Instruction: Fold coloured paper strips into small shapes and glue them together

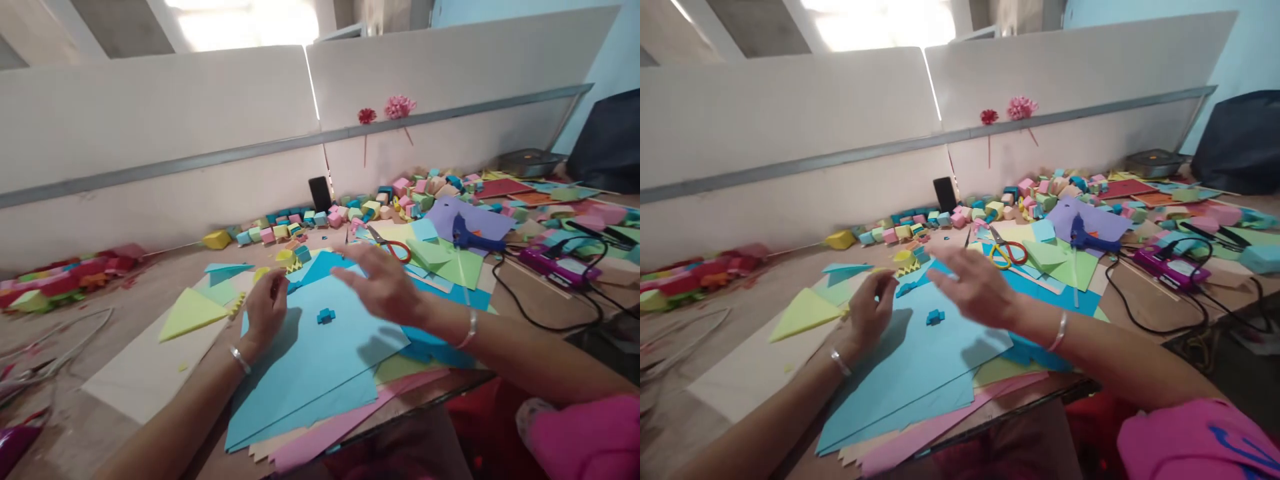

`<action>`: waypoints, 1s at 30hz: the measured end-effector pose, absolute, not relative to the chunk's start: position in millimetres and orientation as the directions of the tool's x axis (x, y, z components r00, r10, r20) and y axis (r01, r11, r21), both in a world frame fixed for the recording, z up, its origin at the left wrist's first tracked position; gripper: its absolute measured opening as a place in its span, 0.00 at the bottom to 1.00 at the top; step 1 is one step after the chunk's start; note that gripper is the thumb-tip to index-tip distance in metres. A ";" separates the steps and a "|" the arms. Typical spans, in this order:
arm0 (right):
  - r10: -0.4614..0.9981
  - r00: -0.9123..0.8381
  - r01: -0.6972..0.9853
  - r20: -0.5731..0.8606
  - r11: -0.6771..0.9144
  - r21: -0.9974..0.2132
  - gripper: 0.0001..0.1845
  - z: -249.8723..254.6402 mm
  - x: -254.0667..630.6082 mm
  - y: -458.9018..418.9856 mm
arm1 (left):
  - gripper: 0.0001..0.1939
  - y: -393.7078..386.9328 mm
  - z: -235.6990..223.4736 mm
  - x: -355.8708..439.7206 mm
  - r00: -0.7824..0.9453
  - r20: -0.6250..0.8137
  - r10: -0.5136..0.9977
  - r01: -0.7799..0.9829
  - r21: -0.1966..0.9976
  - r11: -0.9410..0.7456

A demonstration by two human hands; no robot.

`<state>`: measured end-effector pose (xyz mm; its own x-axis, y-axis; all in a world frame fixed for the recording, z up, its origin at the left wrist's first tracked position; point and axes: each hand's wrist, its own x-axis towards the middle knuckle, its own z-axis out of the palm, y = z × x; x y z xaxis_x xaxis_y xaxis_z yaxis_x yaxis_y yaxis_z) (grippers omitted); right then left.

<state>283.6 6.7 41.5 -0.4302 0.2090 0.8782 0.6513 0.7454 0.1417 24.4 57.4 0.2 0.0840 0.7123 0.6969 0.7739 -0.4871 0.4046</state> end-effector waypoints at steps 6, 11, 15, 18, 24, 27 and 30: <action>0.252 -0.207 0.886 0.945 0.457 0.072 0.12 120.1 387.0 18.8 | 0.11 71.4 35.6 -24.0 0.128 0.807 0.577 0.895 0.156 -0.418; 0.208 0.160 0.865 0.965 0.442 -0.239 0.19 138.1 412.5 45.2 | 0.09 91.6 32.3 -49.1 0.093 0.724 0.684 0.954 0.132 -0.270; 0.238 0.128 0.825 0.963 0.513 -0.237 0.18 130.2 364.2 85.8 | 0.12 102.9 12.7 -50.8 0.065 0.681 0.730 0.968 0.136 -0.212; 0.371 -0.118 0.767 0.921 0.623 -0.153 0.15 112.6 306.4 113.1 | 0.21 105.0 -5.2 -50.7 0.069 0.640 0.765 0.972 0.131 -0.197; 0.549 -0.495 0.773 0.674 0.632 0.053 0.16 40.3 220.3 134.7 | 0.23 97.8 -26.1 -50.3 0.160 0.602 0.782 0.965 0.070 -0.251; 0.572 -0.488 0.786 0.660 0.617 0.046 0.17 4.7 212.1 145.1 | 0.06 94.3 -23.4 -48.0 0.191 0.613 0.767 0.963 0.035 -0.268; 0.611 -0.421 0.819 0.670 0.574 -0.009 0.16 -12.3 224.6 158.6 | 0.05 93.5 -17.6 -46.3 0.163 0.644 0.747 0.968 0.042 -0.247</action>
<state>224.6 158.6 -12.3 -0.4209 0.6111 0.6704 0.8188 0.5740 -0.0092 -46.3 93.5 -17.6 0.1626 0.7472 0.6444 0.9680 -0.2472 0.0424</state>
